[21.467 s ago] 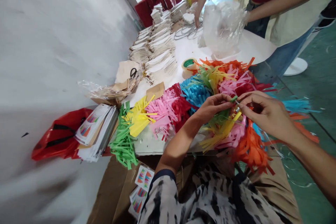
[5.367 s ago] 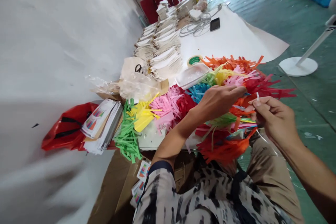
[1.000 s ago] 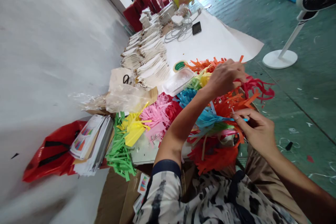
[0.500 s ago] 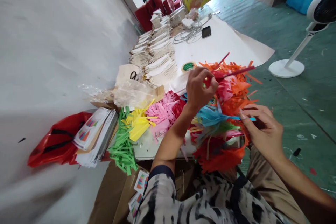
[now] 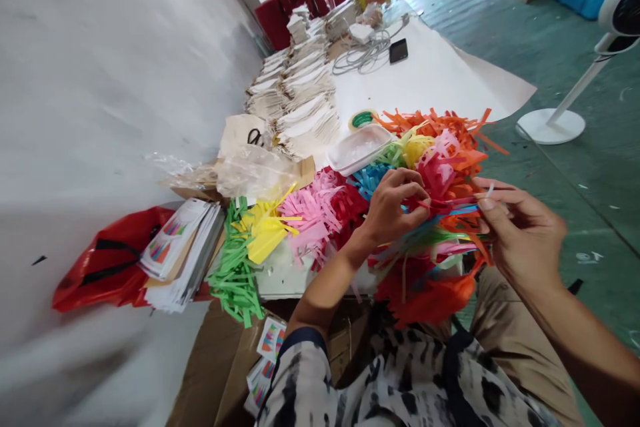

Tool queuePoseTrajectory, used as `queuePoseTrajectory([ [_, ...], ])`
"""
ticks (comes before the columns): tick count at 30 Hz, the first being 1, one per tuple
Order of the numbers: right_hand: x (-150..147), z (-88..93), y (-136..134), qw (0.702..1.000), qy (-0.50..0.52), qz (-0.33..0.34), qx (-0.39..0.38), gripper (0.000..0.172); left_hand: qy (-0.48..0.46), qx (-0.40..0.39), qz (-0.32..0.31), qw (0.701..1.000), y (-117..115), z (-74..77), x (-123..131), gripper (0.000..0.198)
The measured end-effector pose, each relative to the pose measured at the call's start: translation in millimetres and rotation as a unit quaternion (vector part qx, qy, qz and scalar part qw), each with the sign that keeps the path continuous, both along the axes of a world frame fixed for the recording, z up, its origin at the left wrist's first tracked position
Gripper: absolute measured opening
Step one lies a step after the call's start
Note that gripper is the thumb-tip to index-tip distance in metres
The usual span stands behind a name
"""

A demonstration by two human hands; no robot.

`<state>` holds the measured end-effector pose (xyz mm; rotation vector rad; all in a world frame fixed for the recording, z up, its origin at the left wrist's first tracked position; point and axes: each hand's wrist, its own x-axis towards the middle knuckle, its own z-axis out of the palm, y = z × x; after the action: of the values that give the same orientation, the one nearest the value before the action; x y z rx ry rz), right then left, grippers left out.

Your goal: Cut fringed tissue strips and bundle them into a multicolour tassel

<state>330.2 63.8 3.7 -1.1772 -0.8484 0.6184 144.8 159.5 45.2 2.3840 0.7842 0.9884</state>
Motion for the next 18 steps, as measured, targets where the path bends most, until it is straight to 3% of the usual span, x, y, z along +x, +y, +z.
queuePoseTrajectory([
  [4, -2, 2.8, -1, 0.999, 0.036, 0.024, -0.023, 0.020, -0.053, -0.155, 0.015, 0.986, 16, -6.3, -6, 0.008],
  [6, -3, 3.7, -2, 0.999, 0.032, 0.026, -0.031, 0.022, -0.096, -0.222, 0.085, 0.967, 27, -5.7, -11, 0.017],
  [8, -4, 5.1, -3, 0.999, 0.022, 0.028, -0.037, 0.022, -0.165, -0.176, 0.214, 0.947, 31, 1.5, -16, 0.037],
  [10, -5, 6.7, -4, 0.999, 0.008, 0.031, -0.042, 0.022, -0.215, -0.035, 0.299, 0.929, 25, 15.0, -18, 0.047],
  [11, -5, 7.5, -4, 0.999, 0.001, 0.032, -0.043, 0.022, -0.209, 0.031, 0.290, 0.934, 18, 22.7, -17, 0.046],
  [13, -7, 8.7, -5, 0.999, -0.011, 0.030, -0.044, 0.021, -0.121, 0.065, 0.145, 0.980, 2, 35.5, -10, 0.036],
  [16, -8, 9.5, -4, 0.999, -0.020, 0.023, -0.042, 0.021, 0.025, -0.008, -0.025, 0.999, -16, 38.8, 6, 0.023],
  [18, -9, 9.5, -4, 0.999, -0.022, 0.022, -0.040, 0.020, 0.074, -0.063, -0.047, 0.994, -18, 30.3, 13, 0.021],
])
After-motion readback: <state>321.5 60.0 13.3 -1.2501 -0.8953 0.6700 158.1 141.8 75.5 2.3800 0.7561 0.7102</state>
